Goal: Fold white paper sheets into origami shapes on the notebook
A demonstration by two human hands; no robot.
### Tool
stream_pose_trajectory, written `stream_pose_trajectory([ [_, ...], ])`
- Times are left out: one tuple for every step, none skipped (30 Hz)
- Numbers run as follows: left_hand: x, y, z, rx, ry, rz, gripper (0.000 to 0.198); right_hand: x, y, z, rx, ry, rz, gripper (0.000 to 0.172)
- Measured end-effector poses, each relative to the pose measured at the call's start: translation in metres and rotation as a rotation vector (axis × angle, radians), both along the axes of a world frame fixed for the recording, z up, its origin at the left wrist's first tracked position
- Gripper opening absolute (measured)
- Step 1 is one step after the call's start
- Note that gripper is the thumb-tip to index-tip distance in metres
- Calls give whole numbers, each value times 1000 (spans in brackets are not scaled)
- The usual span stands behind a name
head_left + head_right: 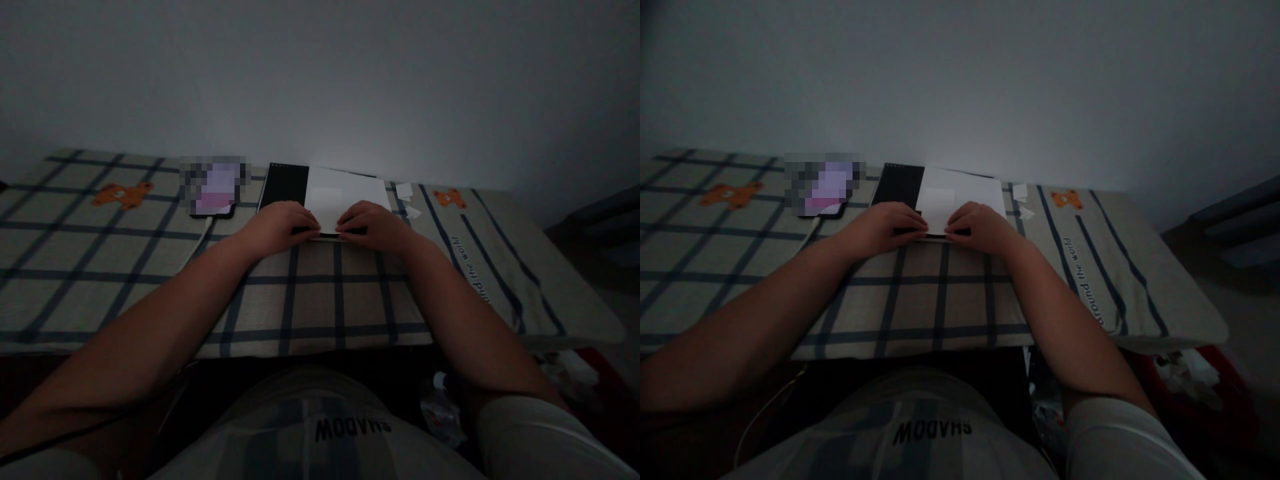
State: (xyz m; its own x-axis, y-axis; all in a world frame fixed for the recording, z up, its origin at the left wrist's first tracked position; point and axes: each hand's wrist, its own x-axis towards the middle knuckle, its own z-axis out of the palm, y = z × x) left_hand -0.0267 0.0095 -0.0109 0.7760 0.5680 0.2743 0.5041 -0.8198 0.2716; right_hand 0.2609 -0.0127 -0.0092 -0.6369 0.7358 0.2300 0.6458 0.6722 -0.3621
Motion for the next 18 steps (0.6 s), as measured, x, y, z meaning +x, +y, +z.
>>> stream_pose_trajectory([
  [0, -1, 0, 15, -14, 24, 33, -1, -1, 1, 9, 7, 0, 20],
  [0, -2, 0, 28, -21, 53, 34, -2, -1, 1, 22, 9, -5, 21],
  [1, -3, 0, 40, -25, 85, 35, -3, -1, 1, 38, 3, -13, 21],
  [1, -3, -1, 48, -27, 113, 35, -3, -1, 1, 55, -8, -23, 22],
  [2, -4, -2, 51, -25, 134, 36, -3, 0, 1, 75, -22, -35, 22],
  [3, -4, -3, 51, -21, 144, 36, -3, 1, 0, 96, -35, -47, 22],
  [4, -4, -4, 47, -16, 141, 36, -2, 2, -1, 116, -45, -60, 22],
  [5, -3, -5, 42, -12, 124, 36, -1, 4, -2, 134, -53, -71, 23],
  [6, -3, -6, 38, -11, 97, 35, 0, 5, -3, 145, -60, -80, 23],
  [7, -2, -7, 36, -13, 71, 35, 1, 6, -4, 152, -67, -86, 23],
  [7, -1, -7, 37, -16, 52, 36, 2, 8, -4, 151, -78, -89, 24],
  [7, 0, -8, 40, -16, 43, 36, 2, 8, -5, 145, -90, -90, 25],
  [6, 1, -8, 40, -6, 43, 38, 3, 9, -5, 138, -100, -89, 25],
  [5, 2, -8, 37, 10, 48, 39, 4, 9, -5, 132, -109, -84, 26],
  [4, 2, -8, 29, 31, 54, 40, 4, 8, -5, 128, -114, -80, 25],
  [4, 3, -8, 16, 55, 54, 41, 4, 7, -4, 129, -112, -75, 25],
  [3, 4, -8, 4, 76, 50, 42, 3, 6, -4, 133, -103, -69, 25],
  [2, 4, -8, -4, 90, 49, 42, 2, 4, -4, 143, -86, -64, 25],
])
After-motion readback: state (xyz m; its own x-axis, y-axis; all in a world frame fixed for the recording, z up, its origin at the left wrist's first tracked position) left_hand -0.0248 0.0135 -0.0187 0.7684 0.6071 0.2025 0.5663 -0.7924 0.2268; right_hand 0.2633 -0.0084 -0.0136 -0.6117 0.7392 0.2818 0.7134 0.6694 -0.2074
